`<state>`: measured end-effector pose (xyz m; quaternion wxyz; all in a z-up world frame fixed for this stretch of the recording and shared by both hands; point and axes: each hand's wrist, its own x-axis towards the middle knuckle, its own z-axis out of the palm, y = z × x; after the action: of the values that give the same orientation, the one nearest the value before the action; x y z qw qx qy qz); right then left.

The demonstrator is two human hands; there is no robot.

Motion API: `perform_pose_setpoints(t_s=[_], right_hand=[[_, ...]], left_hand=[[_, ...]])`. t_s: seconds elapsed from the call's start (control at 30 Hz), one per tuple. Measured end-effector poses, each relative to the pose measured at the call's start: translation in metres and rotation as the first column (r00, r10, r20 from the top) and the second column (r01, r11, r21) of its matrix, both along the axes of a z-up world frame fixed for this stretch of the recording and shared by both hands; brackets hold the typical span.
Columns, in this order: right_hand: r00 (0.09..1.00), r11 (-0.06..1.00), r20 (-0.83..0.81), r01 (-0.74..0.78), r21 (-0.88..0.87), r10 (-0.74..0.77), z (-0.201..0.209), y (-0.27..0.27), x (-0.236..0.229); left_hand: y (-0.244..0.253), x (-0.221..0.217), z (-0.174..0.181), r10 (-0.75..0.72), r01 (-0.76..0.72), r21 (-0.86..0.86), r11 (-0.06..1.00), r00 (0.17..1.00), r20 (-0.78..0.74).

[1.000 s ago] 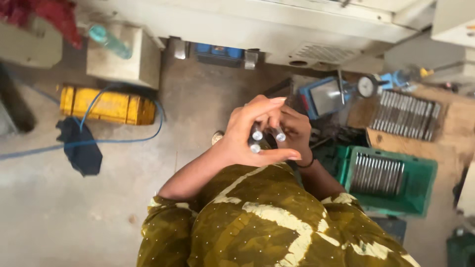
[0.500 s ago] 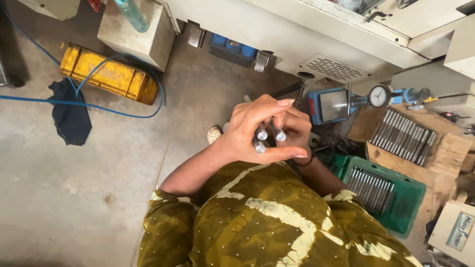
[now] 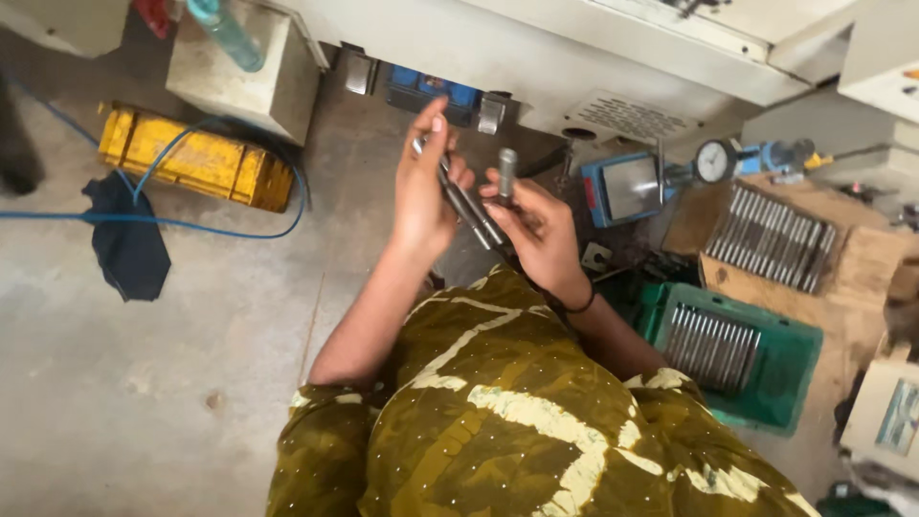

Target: The person picks up cylindrical metal rods from a green crate, wipes them with a cloth, and places them into a machine. They repeat this process multiple times, handling the rods one at a time and occasionally inspecting them before loading.

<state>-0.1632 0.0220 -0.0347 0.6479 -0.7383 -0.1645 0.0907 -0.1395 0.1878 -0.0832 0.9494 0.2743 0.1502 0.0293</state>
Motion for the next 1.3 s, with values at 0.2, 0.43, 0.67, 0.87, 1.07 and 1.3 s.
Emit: perform_pose_setpoints(t_s=[0.2, 0.43, 0.67, 0.87, 1.07, 1.3], right_hand=[[0.984, 0.831, 0.125, 0.175, -0.528, -0.128, -0.025, -0.028, 0.001], [0.909, 0.800, -0.021, 0.356, -0.483, -0.417, -0.098, -0.068, -0.025], [0.742, 0.881, -0.475, 0.388, -0.271, -0.473, -0.184, -0.113, -0.069], [0.599, 0.832, -0.693, 0.555, -0.002, -0.402, -0.231, -0.132, -0.121], [0.385, 0.758, -0.805, 0.642, -0.117, -0.451, -0.251, -0.153, -0.161], [0.283, 0.583, -0.841, 0.811, -0.048, -0.461, -0.274, -0.180, -0.165]], left_hand=[[-0.031, 0.022, -0.093, -0.316, 0.292, -0.209, 0.933, 0.944, -0.095], [-0.086, 0.012, -0.121, -0.618, 0.602, -0.142, 0.786, 0.777, -0.125], [-0.142, -0.013, -0.194, -0.798, 0.787, -0.154, 0.598, 0.568, -0.201], [-0.179, -0.052, -0.263, -0.890, 0.940, -0.079, 0.331, 0.283, -0.359], [-0.213, -0.081, -0.294, -0.890, 0.969, -0.074, 0.237, 0.186, -0.416], [-0.199, -0.048, -0.266, -0.817, 0.984, 0.067, 0.165, 0.175, -0.549]])
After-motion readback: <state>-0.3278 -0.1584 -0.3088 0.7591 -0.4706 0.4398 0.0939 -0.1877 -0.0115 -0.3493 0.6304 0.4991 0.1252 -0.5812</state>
